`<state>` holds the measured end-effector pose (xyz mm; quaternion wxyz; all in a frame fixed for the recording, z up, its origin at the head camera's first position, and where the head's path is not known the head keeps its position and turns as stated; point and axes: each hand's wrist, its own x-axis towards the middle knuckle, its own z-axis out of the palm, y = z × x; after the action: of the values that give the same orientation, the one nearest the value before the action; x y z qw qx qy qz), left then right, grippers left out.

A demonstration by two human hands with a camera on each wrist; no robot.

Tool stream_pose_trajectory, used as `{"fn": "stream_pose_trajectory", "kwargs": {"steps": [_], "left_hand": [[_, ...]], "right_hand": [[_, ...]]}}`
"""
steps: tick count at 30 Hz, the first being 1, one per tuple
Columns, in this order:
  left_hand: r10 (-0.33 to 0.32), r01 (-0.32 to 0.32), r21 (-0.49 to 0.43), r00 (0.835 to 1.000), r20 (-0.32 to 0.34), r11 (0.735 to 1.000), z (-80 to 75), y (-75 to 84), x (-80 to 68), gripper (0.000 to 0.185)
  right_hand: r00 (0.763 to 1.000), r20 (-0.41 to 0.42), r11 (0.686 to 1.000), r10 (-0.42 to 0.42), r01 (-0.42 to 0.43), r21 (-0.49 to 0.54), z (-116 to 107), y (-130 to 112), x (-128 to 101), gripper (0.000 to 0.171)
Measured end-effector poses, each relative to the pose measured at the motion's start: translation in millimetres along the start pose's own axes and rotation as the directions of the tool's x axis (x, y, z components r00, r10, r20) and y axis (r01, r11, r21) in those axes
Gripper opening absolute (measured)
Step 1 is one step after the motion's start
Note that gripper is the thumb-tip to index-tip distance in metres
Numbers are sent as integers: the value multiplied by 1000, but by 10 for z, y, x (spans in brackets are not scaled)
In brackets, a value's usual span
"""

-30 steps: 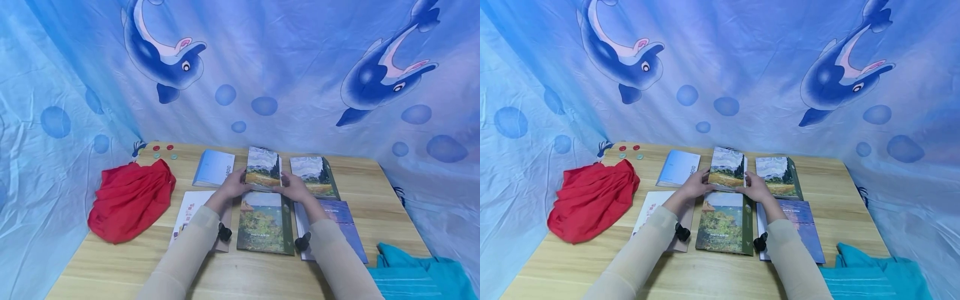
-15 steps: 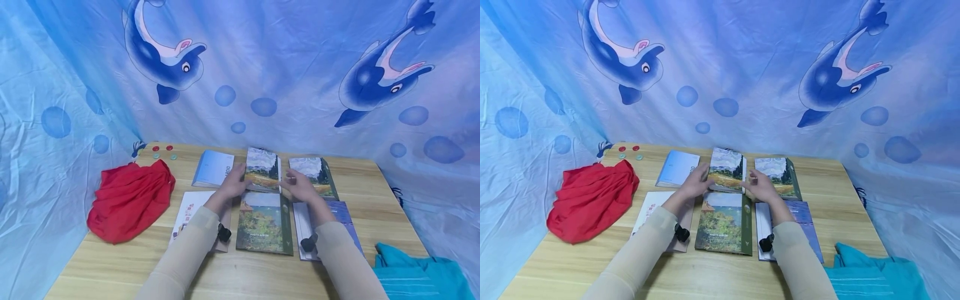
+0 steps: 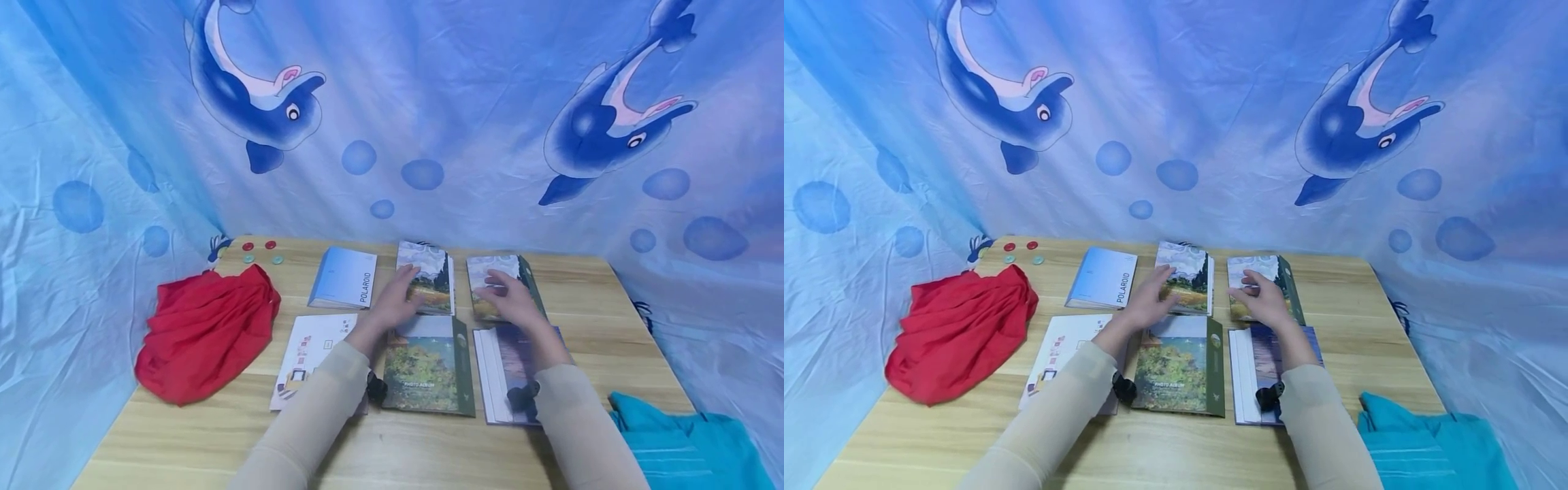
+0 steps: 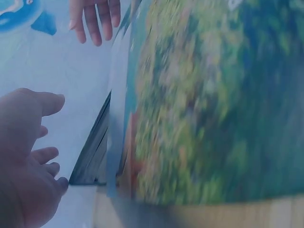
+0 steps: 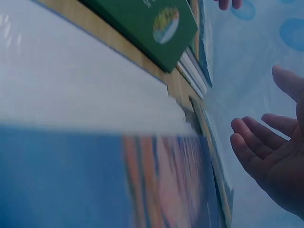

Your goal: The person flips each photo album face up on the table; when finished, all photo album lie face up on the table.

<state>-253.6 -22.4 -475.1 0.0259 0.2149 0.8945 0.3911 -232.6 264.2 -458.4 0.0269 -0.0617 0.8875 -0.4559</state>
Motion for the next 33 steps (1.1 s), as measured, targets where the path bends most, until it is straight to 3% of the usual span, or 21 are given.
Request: {"fn": "stream_pose_trajectory", "kwargs": {"steps": [7,15,23,27,33], "left_hand": [[48,-49,17,998,39,999,165,147,37,66],[83,-81,-40,995,60,996,315,279,118,65],[79,-77,-28,992,98,997,559,465,223,62],[97,-92,-47,988,122,995,650,534,271,65],[66,-53,-85,986,155,995,759,576,356,67]], "right_hand": [[1000,0,999,24,-24,43,-157,124,-70,73],[996,-77,998,53,-49,46,-330,230,-120,74],[974,-200,992,103,-86,94,-424,384,-147,70],[967,-219,988,127,-105,109,-435,425,-143,70],[955,-237,982,176,-153,110,-463,498,-101,68]]}}
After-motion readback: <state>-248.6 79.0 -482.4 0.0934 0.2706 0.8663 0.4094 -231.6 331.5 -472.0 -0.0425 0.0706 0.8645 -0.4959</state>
